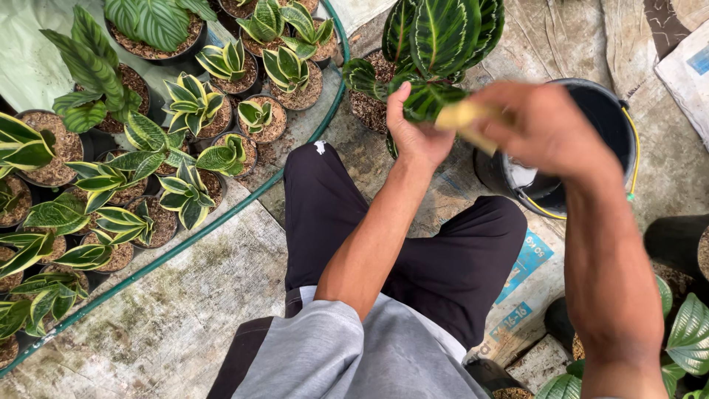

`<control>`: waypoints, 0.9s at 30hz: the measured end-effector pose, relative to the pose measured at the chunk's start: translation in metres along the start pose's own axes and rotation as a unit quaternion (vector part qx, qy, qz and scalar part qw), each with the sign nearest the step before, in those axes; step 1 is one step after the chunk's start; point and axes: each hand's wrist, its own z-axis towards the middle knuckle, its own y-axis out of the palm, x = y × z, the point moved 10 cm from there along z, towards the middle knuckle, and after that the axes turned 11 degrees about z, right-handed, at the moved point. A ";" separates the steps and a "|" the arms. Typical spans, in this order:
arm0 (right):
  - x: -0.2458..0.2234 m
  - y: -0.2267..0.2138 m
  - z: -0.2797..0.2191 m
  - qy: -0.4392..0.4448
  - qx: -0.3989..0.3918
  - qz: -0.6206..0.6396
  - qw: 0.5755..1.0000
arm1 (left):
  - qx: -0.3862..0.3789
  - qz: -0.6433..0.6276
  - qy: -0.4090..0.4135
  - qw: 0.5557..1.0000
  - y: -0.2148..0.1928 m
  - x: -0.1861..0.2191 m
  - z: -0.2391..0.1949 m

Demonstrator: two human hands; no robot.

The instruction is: The person wipes the leaves of a potted plant using a yellow sponge. They repeatedly dip the sponge into a bucket of water and wipe individual leaves on both sides, moving around the plant to reach different leaves.

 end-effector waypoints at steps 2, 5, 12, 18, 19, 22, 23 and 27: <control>0.019 -0.028 0.012 0.038 0.080 -0.008 0.996 | 0.032 -0.017 0.006 0.999 -0.011 -0.002 0.000; 0.006 -0.022 0.043 -0.125 0.044 -0.035 0.991 | 0.038 0.002 0.018 0.999 -0.016 0.001 0.001; 0.045 -0.077 0.058 -0.052 0.140 0.031 0.988 | 0.081 0.126 0.052 0.987 -0.039 0.017 0.005; 0.065 -0.018 0.110 -0.014 0.033 -0.221 0.975 | 0.049 0.000 -0.060 0.997 -0.034 -0.031 0.019; 0.075 0.003 0.118 0.022 -0.005 -0.273 0.962 | 0.065 -0.015 -0.077 0.995 -0.039 -0.039 0.017; 0.090 0.057 0.120 0.086 -0.079 -0.352 0.929 | -0.011 -0.055 -0.067 0.996 -0.020 -0.035 0.027; 0.094 0.068 0.116 0.104 -0.100 -0.349 0.926 | -0.027 -0.056 -0.073 0.995 -0.017 -0.034 0.028; 0.085 0.083 0.094 0.107 -0.096 -0.254 0.956 | -0.051 -0.020 -0.106 0.993 -0.016 -0.031 0.027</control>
